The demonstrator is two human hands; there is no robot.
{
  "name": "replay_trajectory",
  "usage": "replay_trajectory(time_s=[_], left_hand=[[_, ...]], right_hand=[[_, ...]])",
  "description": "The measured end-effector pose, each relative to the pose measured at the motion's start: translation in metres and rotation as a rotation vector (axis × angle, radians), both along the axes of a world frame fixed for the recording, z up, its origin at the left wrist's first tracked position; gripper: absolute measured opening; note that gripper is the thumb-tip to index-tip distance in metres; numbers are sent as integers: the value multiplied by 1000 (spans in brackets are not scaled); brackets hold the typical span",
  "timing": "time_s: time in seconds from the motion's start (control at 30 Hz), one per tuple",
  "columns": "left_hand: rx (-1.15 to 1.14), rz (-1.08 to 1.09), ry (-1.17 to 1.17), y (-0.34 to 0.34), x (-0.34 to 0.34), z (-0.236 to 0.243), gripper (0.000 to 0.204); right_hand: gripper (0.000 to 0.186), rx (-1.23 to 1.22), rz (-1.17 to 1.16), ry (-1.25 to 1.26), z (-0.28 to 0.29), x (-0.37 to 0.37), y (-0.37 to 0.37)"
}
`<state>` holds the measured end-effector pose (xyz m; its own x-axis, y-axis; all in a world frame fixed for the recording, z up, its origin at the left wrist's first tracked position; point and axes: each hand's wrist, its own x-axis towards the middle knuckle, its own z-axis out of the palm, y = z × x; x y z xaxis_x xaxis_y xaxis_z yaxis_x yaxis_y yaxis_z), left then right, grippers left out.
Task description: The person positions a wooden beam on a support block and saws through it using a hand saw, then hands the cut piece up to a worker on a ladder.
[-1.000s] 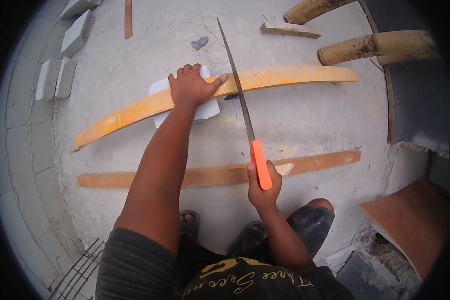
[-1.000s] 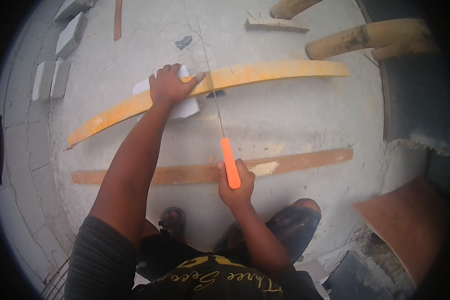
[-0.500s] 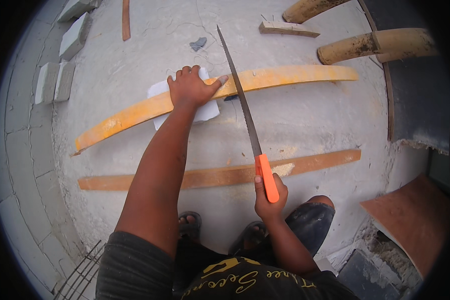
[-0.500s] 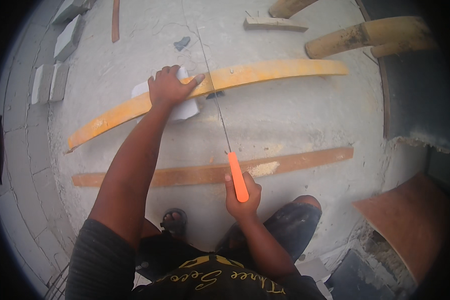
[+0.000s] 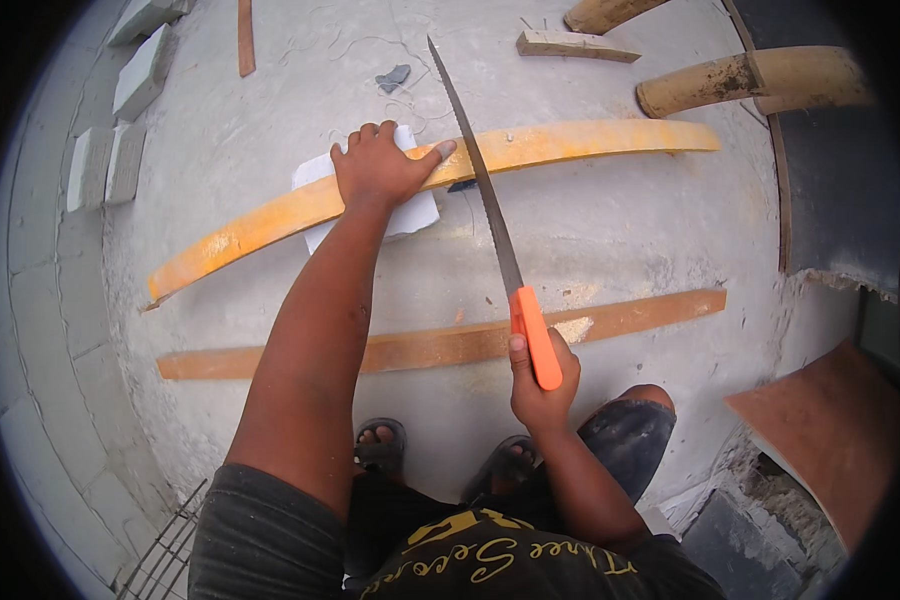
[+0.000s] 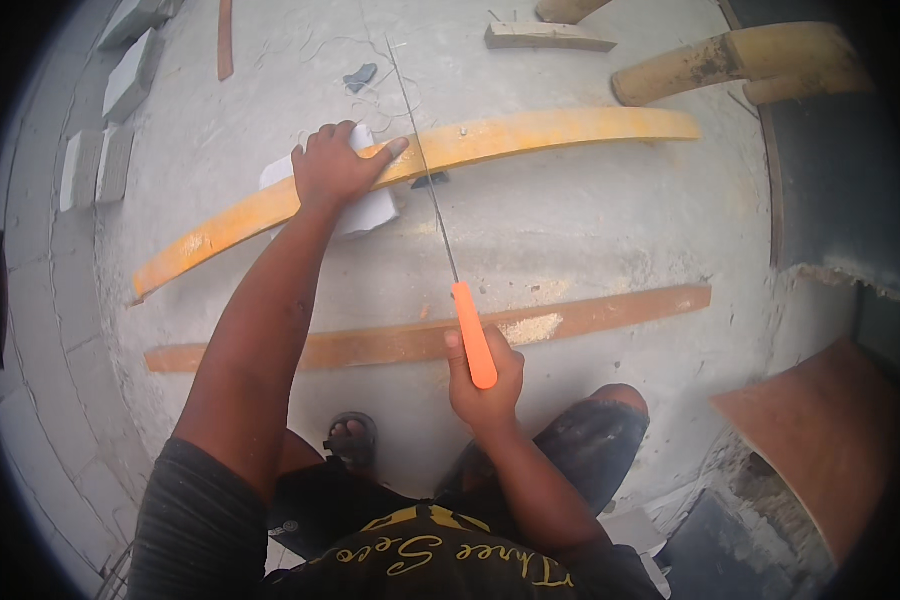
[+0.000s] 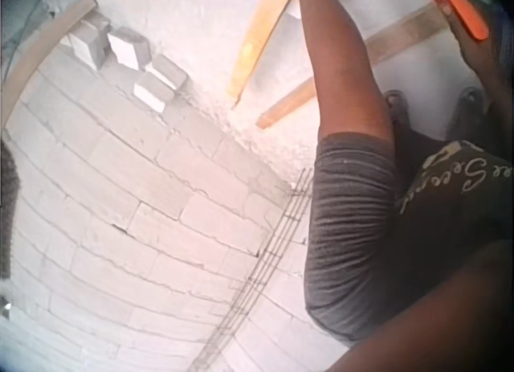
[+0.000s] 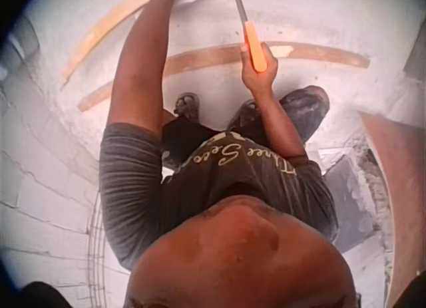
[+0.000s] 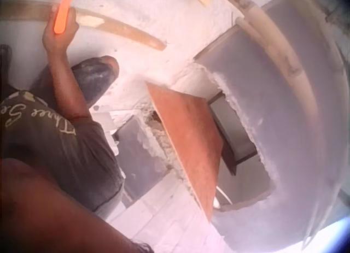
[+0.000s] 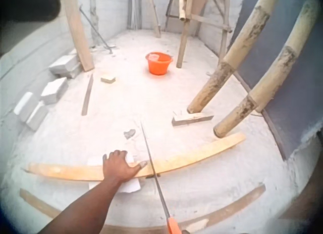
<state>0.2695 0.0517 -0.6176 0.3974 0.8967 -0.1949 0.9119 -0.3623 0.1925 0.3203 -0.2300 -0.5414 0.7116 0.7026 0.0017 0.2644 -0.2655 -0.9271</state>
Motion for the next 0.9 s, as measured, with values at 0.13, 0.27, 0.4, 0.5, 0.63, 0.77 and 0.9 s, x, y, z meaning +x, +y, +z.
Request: replay_trajectory(time_s=[0.13,0.27,0.4,0.5,0.63,0.77,0.9], left_hand=[[-21,10,5,0,2,2,100],[1,18,-37,1,3,0,100],[8,13,2,1,2,-2,99],[10,14,0,0,2,-2,99],[15,26,-19,-1,2,-2,100],[-9,15,4,-2,0,-5,100],[26,2,13,0,1,-5,100]], right_hand=[[40,-79,-19,94,-10,20,53],[41,-80,17,62,-5,12,30],[30,-122,16,21,9,-3,-17],[29,-61,-32,93,-3,6,2],[39,-76,-3,70,-12,21,52],[31,-153,-16,66,17,3,6],[29,-154,53,42,37,3,-10]])
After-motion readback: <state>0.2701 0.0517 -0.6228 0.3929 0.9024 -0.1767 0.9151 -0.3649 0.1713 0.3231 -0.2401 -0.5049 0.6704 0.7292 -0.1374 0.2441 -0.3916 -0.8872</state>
